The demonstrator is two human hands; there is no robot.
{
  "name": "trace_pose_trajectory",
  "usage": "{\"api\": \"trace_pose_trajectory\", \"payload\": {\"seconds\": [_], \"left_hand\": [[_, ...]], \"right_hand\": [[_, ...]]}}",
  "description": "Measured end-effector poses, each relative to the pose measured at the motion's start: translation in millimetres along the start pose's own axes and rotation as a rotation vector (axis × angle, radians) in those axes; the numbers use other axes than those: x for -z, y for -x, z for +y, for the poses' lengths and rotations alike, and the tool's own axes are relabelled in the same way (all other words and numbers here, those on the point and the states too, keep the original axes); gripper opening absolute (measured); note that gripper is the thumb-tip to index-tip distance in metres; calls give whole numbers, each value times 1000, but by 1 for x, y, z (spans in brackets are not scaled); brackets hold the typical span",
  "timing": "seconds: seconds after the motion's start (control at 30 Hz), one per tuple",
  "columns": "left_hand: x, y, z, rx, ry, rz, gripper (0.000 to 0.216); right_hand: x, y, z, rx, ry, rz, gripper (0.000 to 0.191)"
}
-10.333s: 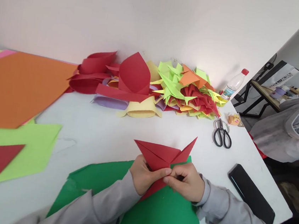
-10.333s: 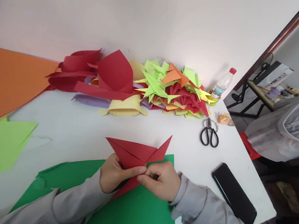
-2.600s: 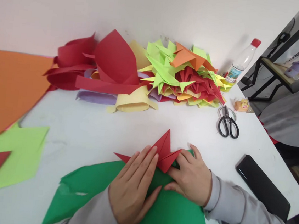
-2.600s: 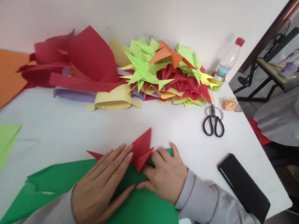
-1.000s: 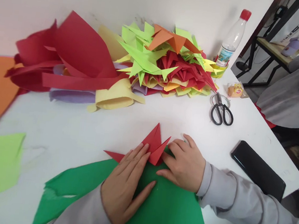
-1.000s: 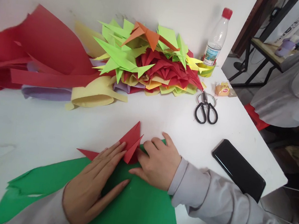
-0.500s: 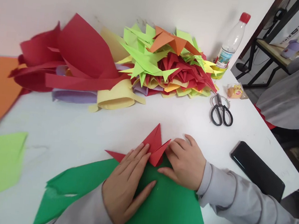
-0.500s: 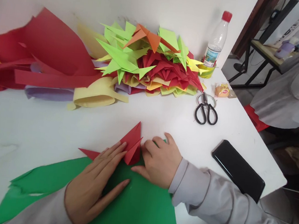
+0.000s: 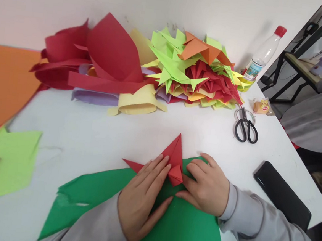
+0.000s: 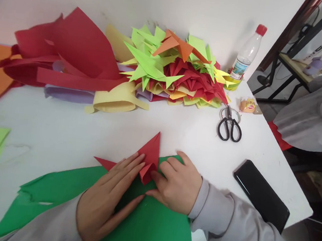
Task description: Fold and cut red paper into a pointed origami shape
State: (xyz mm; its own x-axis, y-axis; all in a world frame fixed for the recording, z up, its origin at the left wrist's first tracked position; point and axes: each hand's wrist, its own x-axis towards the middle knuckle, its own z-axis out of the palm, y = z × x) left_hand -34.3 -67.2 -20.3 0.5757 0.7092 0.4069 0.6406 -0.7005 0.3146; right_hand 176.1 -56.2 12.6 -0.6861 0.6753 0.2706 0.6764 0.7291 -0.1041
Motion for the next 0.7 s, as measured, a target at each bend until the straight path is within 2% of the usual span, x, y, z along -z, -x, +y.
{"api": "trace_pose_trajectory", "payload": {"seconds": [0.17, 0.37, 0.7], "left_hand": [[-2, 0, 0, -15, -10, 5, 62], [-1, -3, 8, -18, -74, 56, 66], [-6, 3, 16, 1, -115, 16, 66]], "right_hand": [[4, -1, -1, -98, -77, -38, 24], [9, 0, 0, -122, -87, -97, 21], [7, 4, 0, -164, -114, -26, 18]]}}
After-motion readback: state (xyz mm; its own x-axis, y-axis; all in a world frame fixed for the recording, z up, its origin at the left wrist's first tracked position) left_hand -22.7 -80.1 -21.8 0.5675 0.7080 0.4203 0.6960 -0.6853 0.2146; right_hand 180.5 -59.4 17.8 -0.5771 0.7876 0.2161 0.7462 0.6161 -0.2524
